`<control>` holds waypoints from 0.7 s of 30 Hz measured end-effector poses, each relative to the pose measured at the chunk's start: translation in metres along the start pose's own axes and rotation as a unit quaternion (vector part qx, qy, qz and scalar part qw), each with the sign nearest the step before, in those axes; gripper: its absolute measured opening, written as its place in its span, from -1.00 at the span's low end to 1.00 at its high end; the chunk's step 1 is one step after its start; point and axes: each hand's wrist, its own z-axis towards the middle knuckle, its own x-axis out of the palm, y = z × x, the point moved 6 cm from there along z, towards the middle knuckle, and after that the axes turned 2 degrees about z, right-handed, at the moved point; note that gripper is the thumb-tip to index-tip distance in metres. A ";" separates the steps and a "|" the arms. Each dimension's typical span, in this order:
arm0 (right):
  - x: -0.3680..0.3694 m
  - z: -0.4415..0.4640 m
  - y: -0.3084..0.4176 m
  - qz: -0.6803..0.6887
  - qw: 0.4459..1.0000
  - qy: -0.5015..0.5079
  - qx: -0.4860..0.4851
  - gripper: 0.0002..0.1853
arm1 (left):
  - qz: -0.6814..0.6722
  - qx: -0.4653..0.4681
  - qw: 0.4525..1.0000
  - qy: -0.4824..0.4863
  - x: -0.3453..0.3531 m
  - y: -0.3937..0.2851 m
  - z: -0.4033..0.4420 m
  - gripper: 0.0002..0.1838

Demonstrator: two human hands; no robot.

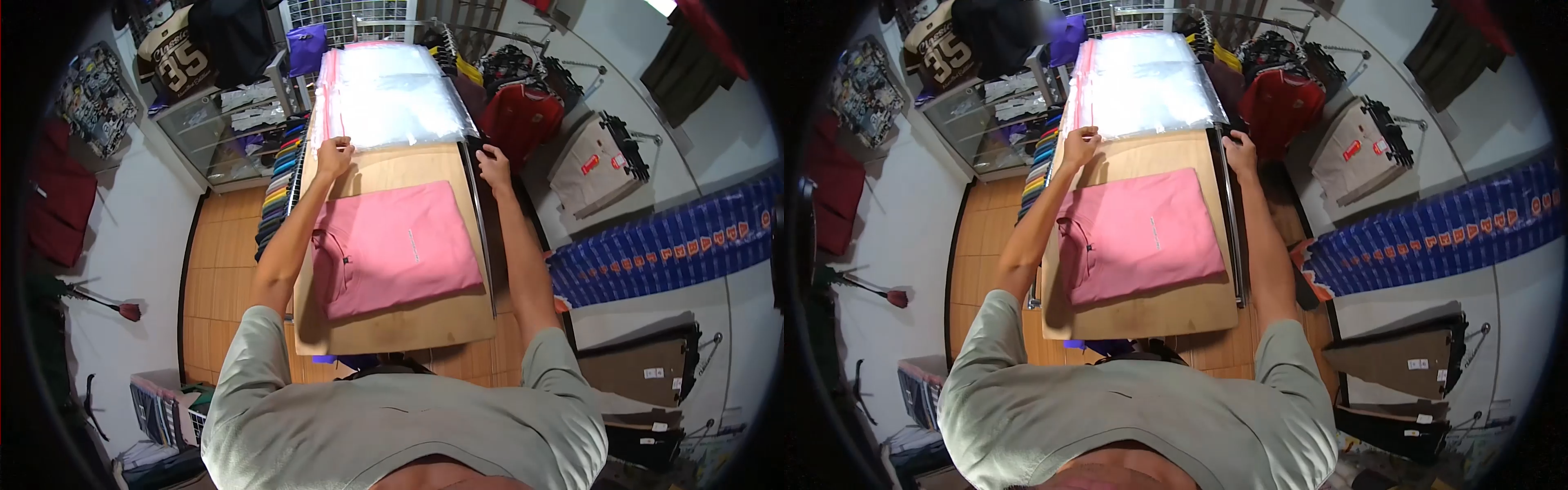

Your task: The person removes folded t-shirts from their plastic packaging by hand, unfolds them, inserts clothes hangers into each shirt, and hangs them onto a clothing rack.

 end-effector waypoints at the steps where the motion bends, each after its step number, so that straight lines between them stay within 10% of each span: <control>1: 0.008 0.010 0.003 0.020 0.999 0.009 0.023 -0.58 | 0.004 -0.003 1.000 -0.004 -0.004 -0.002 0.001 -0.68; 5: 0.038 0.040 -0.004 0.044 0.994 0.038 0.093 -0.61 | 0.021 -0.044 0.998 -0.043 -0.017 -0.001 -0.001 -0.66; 7: 0.048 0.056 0.001 -0.042 0.998 -0.009 -0.038 -0.65 | 0.029 -0.060 0.996 -0.055 -0.023 -0.004 -0.005 -0.63; 21: 0.071 0.038 0.041 -0.196 0.966 -0.009 -0.170 -0.57 | 0.167 0.011 0.985 -0.052 -0.030 0.004 -0.011 -0.51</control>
